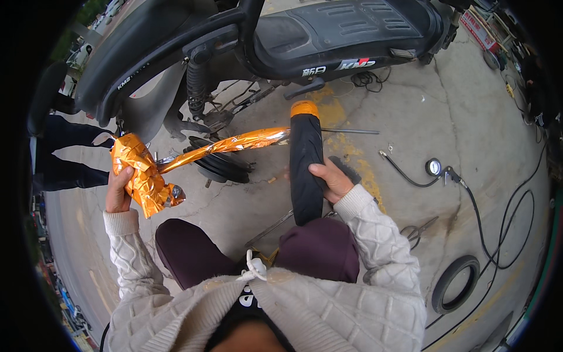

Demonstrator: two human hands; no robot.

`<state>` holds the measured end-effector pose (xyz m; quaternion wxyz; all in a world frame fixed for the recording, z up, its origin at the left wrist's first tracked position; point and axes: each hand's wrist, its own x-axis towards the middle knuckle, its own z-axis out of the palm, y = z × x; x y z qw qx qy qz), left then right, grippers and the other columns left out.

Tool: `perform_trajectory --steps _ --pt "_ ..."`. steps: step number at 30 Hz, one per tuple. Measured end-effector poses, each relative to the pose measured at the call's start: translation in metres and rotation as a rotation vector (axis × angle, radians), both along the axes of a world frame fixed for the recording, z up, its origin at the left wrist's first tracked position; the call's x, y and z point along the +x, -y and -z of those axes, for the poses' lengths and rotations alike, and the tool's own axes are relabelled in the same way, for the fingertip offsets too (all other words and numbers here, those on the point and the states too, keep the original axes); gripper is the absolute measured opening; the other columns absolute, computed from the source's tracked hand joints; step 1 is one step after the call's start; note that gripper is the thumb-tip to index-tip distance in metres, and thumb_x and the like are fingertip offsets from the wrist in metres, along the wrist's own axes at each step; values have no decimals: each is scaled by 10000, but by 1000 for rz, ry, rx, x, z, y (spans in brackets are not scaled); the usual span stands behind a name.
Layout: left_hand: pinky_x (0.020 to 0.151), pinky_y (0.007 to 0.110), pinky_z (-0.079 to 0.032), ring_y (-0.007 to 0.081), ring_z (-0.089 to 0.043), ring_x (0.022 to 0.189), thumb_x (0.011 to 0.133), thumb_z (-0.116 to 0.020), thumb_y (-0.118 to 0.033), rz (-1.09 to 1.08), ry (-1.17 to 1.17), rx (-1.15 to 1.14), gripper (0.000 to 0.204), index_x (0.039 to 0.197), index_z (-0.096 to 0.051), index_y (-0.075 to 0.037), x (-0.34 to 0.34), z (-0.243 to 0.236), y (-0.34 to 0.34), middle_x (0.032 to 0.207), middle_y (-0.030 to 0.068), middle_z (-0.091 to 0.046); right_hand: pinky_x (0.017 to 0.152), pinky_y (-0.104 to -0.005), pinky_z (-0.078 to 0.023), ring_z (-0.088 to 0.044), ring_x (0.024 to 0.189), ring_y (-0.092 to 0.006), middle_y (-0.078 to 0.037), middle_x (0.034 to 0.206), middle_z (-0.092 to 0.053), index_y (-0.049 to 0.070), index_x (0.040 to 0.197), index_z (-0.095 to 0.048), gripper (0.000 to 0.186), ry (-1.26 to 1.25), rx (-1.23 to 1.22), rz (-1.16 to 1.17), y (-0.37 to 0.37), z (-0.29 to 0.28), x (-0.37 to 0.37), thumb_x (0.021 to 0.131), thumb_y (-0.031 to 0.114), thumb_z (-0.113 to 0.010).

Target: The person removes the old tire from a scooter wheel using tire levers, then unwraps a new tire from orange packaging and fits it onto the wheel rim. The person uses both hands to pry the tire off and to seat the new tire onto the rim.

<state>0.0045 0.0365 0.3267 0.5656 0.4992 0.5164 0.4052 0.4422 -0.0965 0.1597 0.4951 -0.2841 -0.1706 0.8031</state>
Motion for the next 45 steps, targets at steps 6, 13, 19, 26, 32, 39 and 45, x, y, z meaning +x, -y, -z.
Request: perform_trajectory --steps 6,13,19,26,32,39,45 --pt "1044 388 -456 295 -602 1167 740 -784 -244 89 -61 -21 849 1424 -350 7 -4 2 23 1303 162 -568 1092 -400 -394 -501 1285 -282 -169 1372 -505 26 1462 -288 1036 147 271 -129 20 21 -10 674 365 -869" --pt "1015 423 -496 289 -629 1135 856 -722 -200 482 571 -709 643 1381 -424 22 96 129 19 1274 180 -605 1153 -351 -270 -349 1378 -203 -122 1500 -369 1 1497 -248 1069 467 326 -534 48 77 4 683 245 -898" --pt "1037 381 -473 251 -609 1170 831 -747 -196 765 559 -896 671 1386 -429 9 166 142 28 1275 150 -610 1110 -432 -353 -419 1351 -278 -136 1477 -421 53 1484 -330 1010 -165 -140 -8 -12 53 18 786 735 -589" --pt "1024 369 -474 231 -595 1178 759 -803 -222 790 563 -771 840 1432 -347 -11 155 137 22 1294 135 -582 931 -379 -525 -655 1022 -252 -145 1152 -650 -6 1299 -509 565 -104 -162 -106 -73 17 -7 885 341 -675" --pt "985 475 -521 306 -632 1129 783 -790 -184 460 801 -711 783 1433 -370 -64 81 165 2 1290 160 -591 962 -371 -511 -658 1020 -231 -117 1143 -647 16 1279 -504 559 -25 64 -40 -58 11 -17 855 320 -705" --pt "1006 495 -495 316 -608 1159 796 -789 -314 342 823 -570 782 1409 -391 -36 51 176 -4 1303 180 -575 930 -344 -527 -642 1049 -205 -116 1174 -632 24 1288 -501 585 -81 -70 10 -66 8 -23 851 346 -718" --pt "1019 386 -475 253 -612 1137 785 -769 -175 308 444 -397 730 1382 -389 7 82 174 -11 1254 135 -591 939 -355 -519 -637 1075 -207 -116 1200 -634 19 1315 -499 540 -113 -74 60 -59 37 -18 956 413 -584"
